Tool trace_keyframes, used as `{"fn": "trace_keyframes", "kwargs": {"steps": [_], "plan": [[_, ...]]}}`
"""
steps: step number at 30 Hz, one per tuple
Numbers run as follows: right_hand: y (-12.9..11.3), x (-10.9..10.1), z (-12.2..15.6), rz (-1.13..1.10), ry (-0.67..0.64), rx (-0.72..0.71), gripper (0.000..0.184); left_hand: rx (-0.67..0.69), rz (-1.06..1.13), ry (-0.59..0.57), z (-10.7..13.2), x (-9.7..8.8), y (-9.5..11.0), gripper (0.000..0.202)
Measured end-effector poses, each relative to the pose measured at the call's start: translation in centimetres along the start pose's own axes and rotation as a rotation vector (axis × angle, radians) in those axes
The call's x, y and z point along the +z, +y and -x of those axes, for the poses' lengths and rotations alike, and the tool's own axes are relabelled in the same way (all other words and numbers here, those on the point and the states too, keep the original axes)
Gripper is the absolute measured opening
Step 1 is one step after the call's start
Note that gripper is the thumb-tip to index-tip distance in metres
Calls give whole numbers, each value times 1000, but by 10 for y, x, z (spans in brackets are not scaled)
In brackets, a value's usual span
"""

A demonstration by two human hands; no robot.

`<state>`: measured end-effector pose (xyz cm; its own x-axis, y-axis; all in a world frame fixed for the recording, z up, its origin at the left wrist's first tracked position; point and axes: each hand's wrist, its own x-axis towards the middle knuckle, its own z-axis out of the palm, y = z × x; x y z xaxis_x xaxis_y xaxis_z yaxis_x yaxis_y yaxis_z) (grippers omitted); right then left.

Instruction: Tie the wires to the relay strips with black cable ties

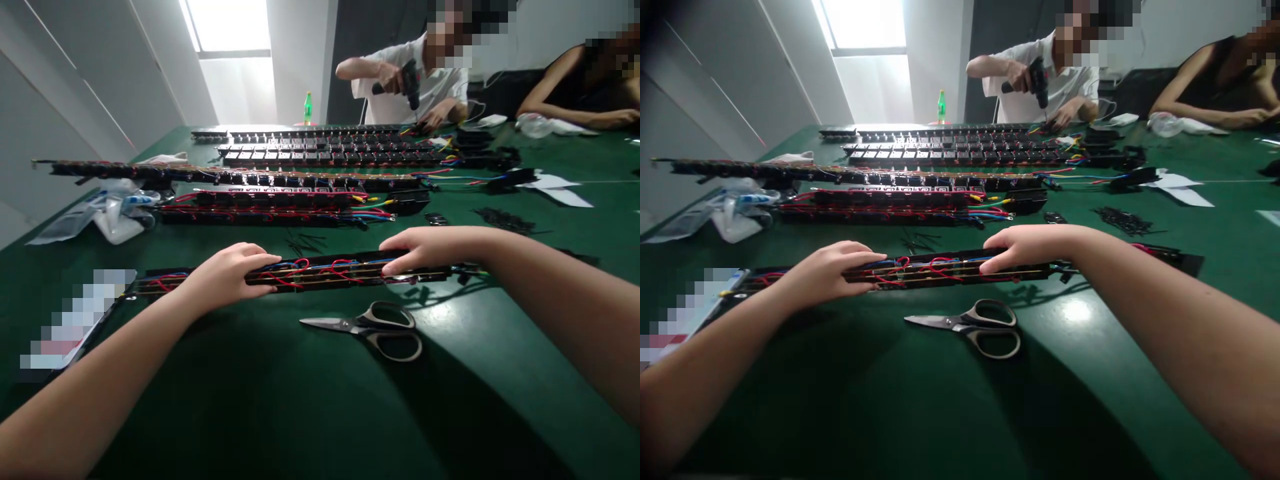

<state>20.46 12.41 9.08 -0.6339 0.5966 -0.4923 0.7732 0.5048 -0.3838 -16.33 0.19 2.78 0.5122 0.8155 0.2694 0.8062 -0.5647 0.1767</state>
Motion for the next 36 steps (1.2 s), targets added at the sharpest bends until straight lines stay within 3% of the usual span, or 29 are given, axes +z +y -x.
{"fn": "trace_keyframes", "kwargs": {"steps": [5, 16, 26, 36], "plan": [[17, 20, -15, -23, -75, -12, 52, -31, 73, -101, -3, 11, -9, 50], [22, 60, -13, 66, 198, -126, 45, 1, 101, -226, -12, 22, -24, 40], [23, 86, -16, 253, 436, -236, 43, 18, 9, -166, -5, 31, -23, 41], [17, 96, -14, 445, 493, -284, 44, 29, -93, -122, 2, 34, -20, 42]]}}
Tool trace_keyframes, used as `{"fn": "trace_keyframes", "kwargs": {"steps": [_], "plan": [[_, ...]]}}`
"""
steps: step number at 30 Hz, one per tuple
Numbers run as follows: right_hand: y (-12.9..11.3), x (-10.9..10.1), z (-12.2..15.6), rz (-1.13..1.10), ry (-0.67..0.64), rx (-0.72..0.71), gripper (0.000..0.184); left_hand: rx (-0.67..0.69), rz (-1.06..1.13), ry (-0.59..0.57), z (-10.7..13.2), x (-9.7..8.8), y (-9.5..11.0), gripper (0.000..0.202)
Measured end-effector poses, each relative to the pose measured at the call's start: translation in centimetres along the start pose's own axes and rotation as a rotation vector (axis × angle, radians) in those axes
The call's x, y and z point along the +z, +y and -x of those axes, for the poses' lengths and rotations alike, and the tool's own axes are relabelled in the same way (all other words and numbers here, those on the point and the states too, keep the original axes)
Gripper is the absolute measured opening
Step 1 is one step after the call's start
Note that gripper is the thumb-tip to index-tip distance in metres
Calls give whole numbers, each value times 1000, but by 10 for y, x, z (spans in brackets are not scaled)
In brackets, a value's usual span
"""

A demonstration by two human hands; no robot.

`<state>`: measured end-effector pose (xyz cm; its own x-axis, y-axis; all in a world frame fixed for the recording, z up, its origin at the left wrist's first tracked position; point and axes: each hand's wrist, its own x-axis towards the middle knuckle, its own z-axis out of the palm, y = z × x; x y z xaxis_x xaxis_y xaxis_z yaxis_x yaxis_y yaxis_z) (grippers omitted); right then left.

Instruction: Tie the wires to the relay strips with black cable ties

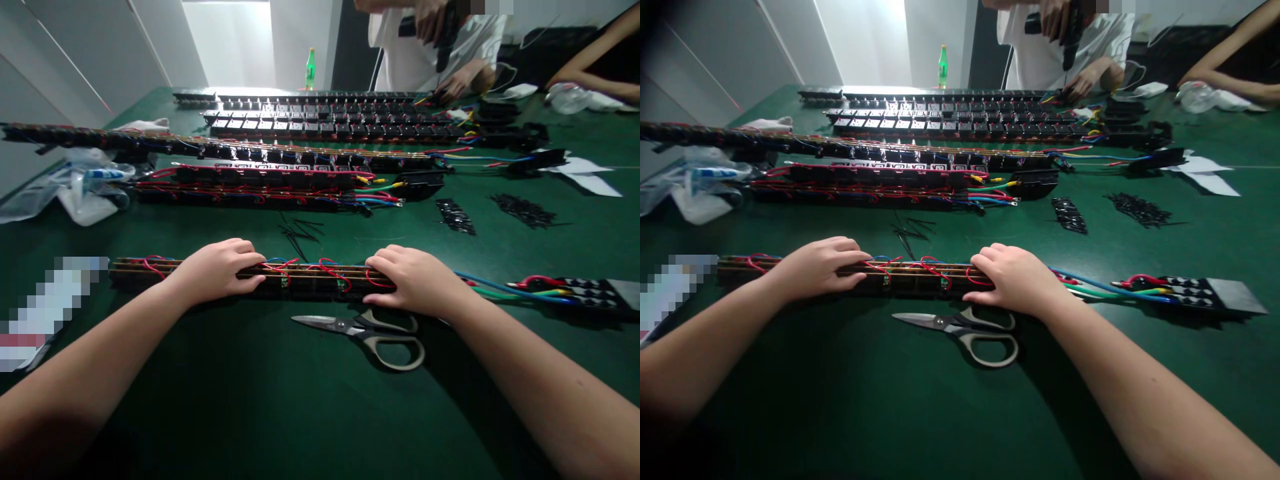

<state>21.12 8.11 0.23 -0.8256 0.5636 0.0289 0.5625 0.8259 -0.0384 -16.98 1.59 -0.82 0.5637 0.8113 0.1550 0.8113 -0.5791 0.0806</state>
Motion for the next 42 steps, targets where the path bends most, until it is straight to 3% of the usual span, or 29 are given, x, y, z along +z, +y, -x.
{"fn": "trace_keyframes", "kwargs": {"steps": [7, 12, 18, 25, 31, 34, 38, 42], "plan": [[-14, 2, 1, 32, 110, 12, 49, 21, -28, 14, -1, 0, 3, 41], [-34, 2, -2, -10, 146, -1, 61, 26, -34, 31, -10, 2, 21, 39], [-42, 4, -7, -130, 119, 49, 47, 43, -22, 54, -17, -2, 38, 42], [-13, -14, 0, -287, -65, 111, 25, 45, 32, -33, 4, -21, 12, 57], [39, -33, 35, -296, -164, 218, 19, -50, 46, -72, 11, -16, -3, 63], [52, -40, 47, -278, -160, 253, 16, -99, 43, -85, 9, -14, -3, 59], [29, -43, 33, -225, -64, 200, 46, -155, 56, -123, 8, -18, -3, 53], [-14, -34, -3, -141, -23, 58, 40, -166, 148, -195, 11, -26, -15, 45]]}}
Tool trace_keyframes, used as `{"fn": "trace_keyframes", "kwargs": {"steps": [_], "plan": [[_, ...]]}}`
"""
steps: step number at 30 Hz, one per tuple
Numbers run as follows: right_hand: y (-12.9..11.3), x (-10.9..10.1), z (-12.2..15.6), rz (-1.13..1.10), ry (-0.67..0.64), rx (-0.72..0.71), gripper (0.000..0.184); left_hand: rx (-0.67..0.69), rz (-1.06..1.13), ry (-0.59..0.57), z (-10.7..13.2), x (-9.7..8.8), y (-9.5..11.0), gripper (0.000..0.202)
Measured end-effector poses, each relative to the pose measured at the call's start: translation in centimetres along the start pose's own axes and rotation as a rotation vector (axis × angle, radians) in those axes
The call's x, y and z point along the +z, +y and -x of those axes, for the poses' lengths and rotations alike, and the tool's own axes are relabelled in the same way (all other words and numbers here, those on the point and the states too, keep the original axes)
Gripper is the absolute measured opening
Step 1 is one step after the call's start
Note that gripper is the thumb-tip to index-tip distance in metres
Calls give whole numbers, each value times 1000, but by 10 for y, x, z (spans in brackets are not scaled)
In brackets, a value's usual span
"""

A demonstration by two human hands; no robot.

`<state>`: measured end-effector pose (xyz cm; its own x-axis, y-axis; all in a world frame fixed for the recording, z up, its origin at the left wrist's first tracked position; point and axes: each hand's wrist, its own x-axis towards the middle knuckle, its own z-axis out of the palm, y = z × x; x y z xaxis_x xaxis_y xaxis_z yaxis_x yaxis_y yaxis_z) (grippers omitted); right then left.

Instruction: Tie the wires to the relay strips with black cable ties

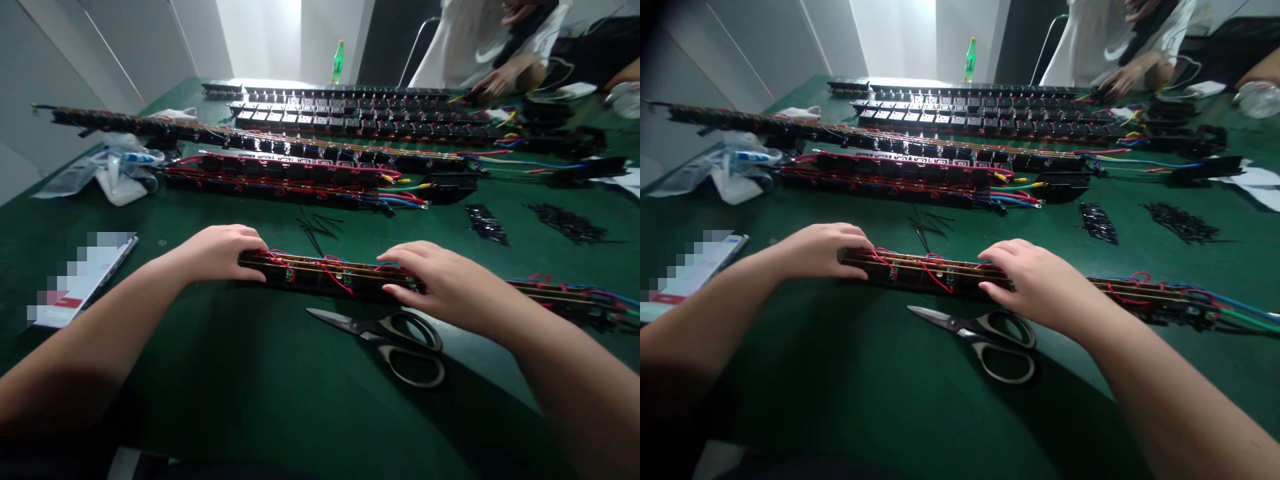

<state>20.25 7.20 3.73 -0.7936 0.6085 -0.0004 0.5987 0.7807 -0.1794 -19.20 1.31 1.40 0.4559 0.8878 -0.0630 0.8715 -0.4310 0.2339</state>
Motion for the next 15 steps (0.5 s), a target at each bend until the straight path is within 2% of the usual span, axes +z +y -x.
{"fn": "trace_keyframes", "kwargs": {"steps": [4, 7, 11, 15], "plan": [[-22, 14, -26, 53, 52, -91, 39, 23, 105, -36, 2, -2, -11, 43], [-27, 20, -33, 39, 84, -99, 40, 7, 143, 22, 1, 4, -8, 46], [-31, 21, -33, 15, 96, -96, 35, 3, 184, 144, -5, 20, 11, 50], [-32, 21, -33, -12, 82, -110, 49, 74, 261, 222, -14, 37, 35, 47]]}}
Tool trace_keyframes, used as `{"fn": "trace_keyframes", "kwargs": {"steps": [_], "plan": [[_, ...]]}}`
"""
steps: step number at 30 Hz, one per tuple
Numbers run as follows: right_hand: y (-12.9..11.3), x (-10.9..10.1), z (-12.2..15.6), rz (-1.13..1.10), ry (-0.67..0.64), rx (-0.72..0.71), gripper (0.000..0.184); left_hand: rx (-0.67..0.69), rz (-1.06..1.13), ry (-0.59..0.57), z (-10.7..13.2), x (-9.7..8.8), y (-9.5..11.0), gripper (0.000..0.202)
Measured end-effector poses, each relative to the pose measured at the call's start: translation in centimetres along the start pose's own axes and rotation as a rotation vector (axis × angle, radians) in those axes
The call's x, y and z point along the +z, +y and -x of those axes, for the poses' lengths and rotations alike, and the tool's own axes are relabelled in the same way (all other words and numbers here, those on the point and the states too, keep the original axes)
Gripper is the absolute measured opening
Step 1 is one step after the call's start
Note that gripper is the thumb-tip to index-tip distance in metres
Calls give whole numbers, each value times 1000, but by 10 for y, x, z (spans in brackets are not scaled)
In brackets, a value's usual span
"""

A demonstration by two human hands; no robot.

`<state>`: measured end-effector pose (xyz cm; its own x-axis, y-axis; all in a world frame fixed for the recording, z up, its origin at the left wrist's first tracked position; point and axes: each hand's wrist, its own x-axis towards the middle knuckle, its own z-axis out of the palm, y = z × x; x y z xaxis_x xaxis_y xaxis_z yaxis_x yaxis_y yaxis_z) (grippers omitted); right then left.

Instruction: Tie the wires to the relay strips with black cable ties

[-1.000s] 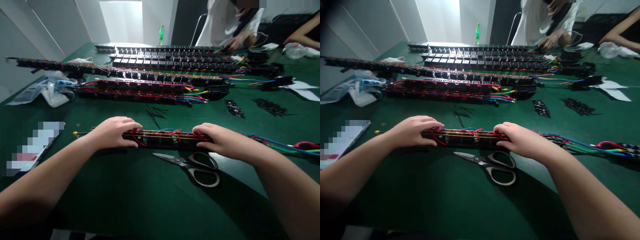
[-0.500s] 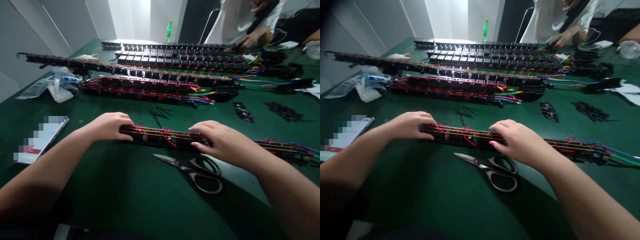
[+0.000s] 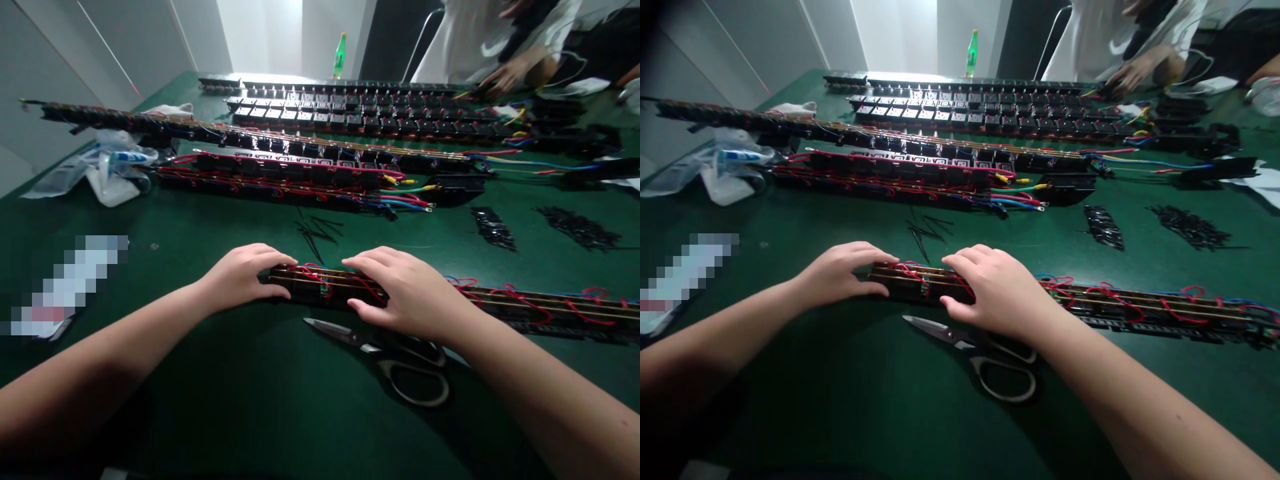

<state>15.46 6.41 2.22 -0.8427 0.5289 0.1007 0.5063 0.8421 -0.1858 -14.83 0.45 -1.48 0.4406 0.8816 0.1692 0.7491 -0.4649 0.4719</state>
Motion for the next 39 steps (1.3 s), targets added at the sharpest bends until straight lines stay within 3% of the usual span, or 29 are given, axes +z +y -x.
{"fn": "trace_keyframes", "kwargs": {"steps": [6, 13, 25, 39], "plan": [[6, 10, 0, -41, -50, -30, 26, 94, 123, 45, -3, 10, 6, 48], [11, 8, 10, -77, -48, -41, 24, 151, 158, 4, 1, 3, 2, 33], [8, 7, 10, -272, -76, 21, 19, 225, 124, -30, -1, 2, 8, 30], [6, 7, 9, -354, -115, 92, 18, 217, 131, -39, -1, 3, 4, 30]]}}
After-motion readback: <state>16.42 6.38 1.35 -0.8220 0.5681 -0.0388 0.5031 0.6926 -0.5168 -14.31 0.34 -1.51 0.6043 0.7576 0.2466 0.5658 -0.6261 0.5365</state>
